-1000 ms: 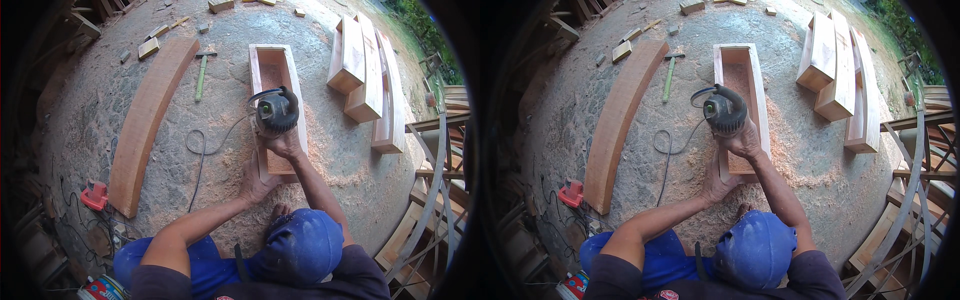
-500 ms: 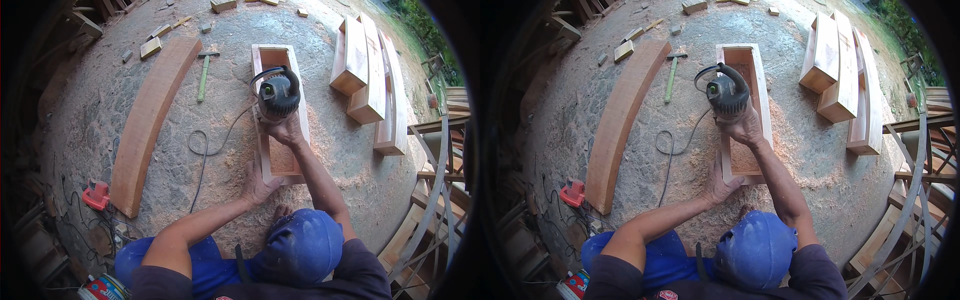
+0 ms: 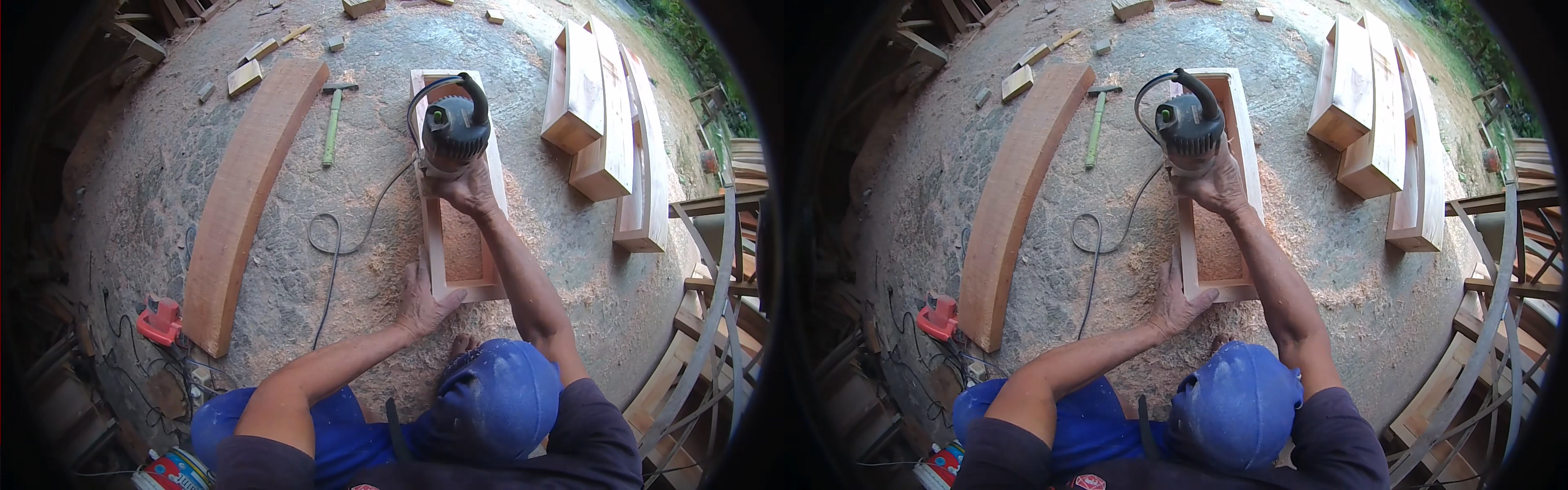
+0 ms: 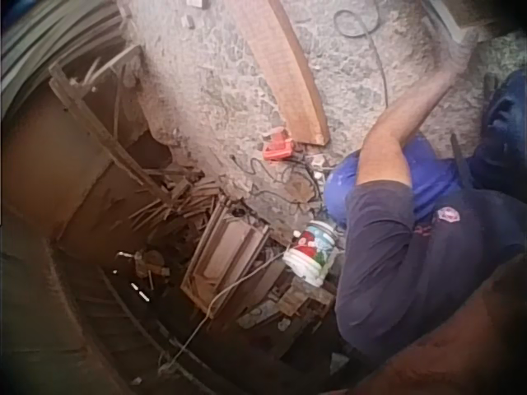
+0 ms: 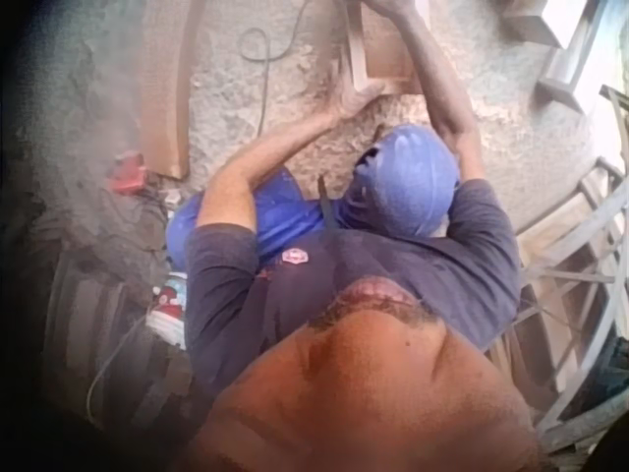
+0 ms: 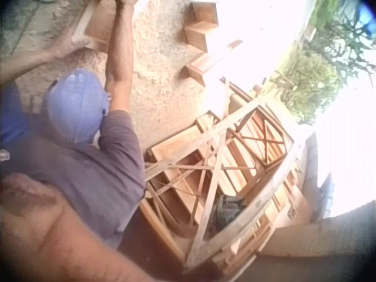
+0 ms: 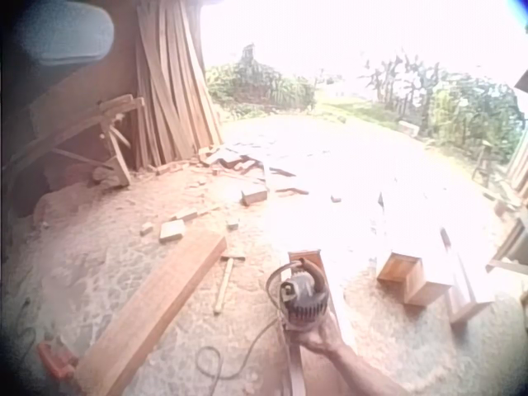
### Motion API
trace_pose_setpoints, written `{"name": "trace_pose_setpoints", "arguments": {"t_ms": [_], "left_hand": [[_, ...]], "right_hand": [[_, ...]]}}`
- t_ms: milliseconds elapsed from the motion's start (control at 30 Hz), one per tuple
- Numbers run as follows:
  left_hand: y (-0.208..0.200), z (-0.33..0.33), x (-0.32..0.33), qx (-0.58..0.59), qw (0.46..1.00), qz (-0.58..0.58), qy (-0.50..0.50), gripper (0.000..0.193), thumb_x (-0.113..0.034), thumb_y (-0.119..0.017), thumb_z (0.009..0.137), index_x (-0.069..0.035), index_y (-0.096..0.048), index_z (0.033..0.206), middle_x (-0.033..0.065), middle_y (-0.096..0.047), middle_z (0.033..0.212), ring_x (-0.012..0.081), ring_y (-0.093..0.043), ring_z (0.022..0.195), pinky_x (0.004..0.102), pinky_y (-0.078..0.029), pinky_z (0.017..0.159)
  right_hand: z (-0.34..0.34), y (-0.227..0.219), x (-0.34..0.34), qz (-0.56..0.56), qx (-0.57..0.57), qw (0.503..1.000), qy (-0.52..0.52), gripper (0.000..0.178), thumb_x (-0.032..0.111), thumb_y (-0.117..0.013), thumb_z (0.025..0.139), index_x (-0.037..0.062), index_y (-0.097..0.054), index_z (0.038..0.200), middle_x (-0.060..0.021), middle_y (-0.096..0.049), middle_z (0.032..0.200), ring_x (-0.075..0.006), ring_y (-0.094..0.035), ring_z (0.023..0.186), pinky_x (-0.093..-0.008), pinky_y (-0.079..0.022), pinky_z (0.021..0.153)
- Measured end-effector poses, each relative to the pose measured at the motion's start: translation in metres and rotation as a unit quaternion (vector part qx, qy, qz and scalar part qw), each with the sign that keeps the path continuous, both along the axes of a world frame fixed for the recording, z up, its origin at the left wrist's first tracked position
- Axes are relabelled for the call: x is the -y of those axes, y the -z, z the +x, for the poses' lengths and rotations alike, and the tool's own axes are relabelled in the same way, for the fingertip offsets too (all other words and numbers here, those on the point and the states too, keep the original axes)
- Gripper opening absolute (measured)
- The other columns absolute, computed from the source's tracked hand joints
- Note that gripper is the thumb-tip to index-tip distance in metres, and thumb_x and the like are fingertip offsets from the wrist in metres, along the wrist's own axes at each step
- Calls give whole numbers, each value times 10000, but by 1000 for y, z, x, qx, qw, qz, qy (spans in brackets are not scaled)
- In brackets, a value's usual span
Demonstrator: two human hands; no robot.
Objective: The person uses a handheld router to shape and smooth the edges of a wooden box. They guide the tool along the interior and exterior perimeters while sitting on the ground.
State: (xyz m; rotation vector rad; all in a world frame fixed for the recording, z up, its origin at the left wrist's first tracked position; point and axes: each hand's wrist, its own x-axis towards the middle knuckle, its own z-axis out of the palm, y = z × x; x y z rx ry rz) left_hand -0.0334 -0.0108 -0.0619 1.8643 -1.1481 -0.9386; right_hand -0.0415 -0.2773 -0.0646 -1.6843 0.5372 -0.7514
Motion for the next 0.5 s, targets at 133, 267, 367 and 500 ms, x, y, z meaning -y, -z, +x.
{"name": "trace_pose_setpoints", "arguments": {"t_ms": [133, 267, 367, 500], "left_hand": [[1, 2, -2, -6, 1000, 10, -1, 1281, -650, -796, 786, 31, -144, 1655, 273, -459, 1335, 394, -431, 1181, 508, -352, 1129], [-1, 5, -3, -11, 1000, 20, -6, 1285, -631, -803, 786, 36, -132, 1656, 272, -450, 1350, 401, -431, 1194, 506, -350, 1139], [-6, 3, 0, -25, 999, 25, 1, 1287, -619, -806, 786, 38, -122, 1656, 275, -447, 1347, 407, -429, 1209, 508, -350, 1146], [-9, 4, 1, -29, 999, 45, 6, 1289, -625, -804, 791, 35, -112, 1656, 279, -443, 1332, 415, -431, 1224, 514, -359, 1149]], "right_hand": [[5, -3, 7, -45, -38, 998, -2, 972, 201, -891, 726, 127, -281, 1480, -74, -596, 1364, -228, -628, 1238, -369, -507, 1087], [12, -22, 2, -80, -71, 994, 20, 981, 216, -889, 729, 121, -267, 1482, -79, -585, 1370, -235, -613, 1264, -371, -502, 1097], [12, -27, 10, -100, -69, 992, 27, 975, 220, -890, 736, 117, -267, 1478, -84, -582, 1374, -230, -606, 1275, -372, -501, 1099], [18, -38, 14, -109, -75, 991, 23, 944, 214, -888, 758, 119, -273, 1468, -82, -577, 1378, -221, -605, 1270, -371, -497, 1104]]}}
